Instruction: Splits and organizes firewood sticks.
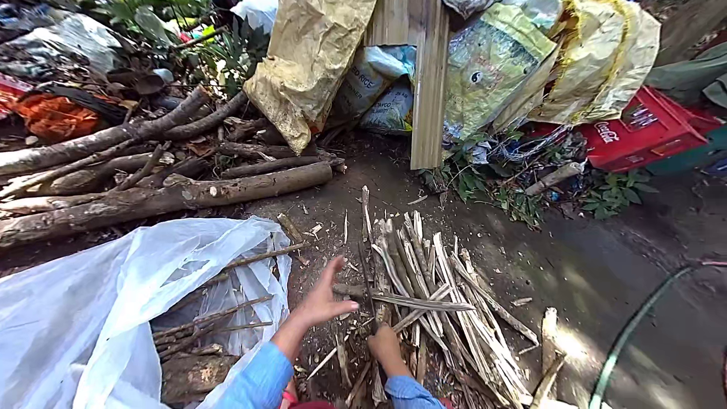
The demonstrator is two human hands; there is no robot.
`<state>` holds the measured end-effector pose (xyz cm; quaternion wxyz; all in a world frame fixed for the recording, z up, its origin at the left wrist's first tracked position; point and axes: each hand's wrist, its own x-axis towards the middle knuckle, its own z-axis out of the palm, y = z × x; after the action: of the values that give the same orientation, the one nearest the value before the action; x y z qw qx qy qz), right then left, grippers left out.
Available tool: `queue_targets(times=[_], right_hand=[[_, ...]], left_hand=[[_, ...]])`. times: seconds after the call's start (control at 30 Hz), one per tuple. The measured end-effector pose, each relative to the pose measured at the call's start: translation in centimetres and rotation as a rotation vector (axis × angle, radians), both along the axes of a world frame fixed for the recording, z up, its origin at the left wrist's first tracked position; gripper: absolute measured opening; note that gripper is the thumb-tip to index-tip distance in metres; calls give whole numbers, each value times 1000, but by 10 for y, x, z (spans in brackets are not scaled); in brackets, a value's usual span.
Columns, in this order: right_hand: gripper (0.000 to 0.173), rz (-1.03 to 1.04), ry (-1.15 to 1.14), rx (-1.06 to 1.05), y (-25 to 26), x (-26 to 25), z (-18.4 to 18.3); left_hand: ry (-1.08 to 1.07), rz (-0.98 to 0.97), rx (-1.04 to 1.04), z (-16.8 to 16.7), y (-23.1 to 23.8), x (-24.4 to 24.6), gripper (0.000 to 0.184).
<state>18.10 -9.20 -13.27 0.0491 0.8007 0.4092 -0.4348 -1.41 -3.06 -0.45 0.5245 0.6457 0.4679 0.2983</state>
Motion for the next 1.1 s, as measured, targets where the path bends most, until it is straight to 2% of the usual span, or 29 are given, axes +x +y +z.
queue_targets(times=[0.07,0.17,0.23,0.37,0.5,0.57,0.63,0.77,0.83,0.97,1.1], right_hand=[[47,8,29,-4,-2,-3,-3],[45,-84,153,36,-4,2,-11],[43,-195,256,91,-11,8,-14],[44,-355,338,204,-29,23,-7],[41,-461,337,316,-30,44,17],[38,-518,378,403,-26,50,27],[36,-569,415,453,-22,55,37],[37,-616,428,501,-17,61,57],[38,-636,464,538,-15,63,66],[32,-696,577,703,-14,59,91],[31,-643,625,838,-15,52,120]], left_hand=[[124,-183,-56,-15,13,22,96],[426,-227,-219,-54,20,34,66],[596,-261,-287,-86,22,33,59],[797,-417,-197,-131,26,57,60],[737,-654,82,-149,23,112,67],[764,-727,93,-164,21,130,77],[834,-712,43,-173,22,136,79],[936,-696,-14,-163,36,119,47],[873,-627,-64,-156,42,99,47],[458,-307,-205,-123,53,58,54],[341,-210,-261,-81,71,39,58]])
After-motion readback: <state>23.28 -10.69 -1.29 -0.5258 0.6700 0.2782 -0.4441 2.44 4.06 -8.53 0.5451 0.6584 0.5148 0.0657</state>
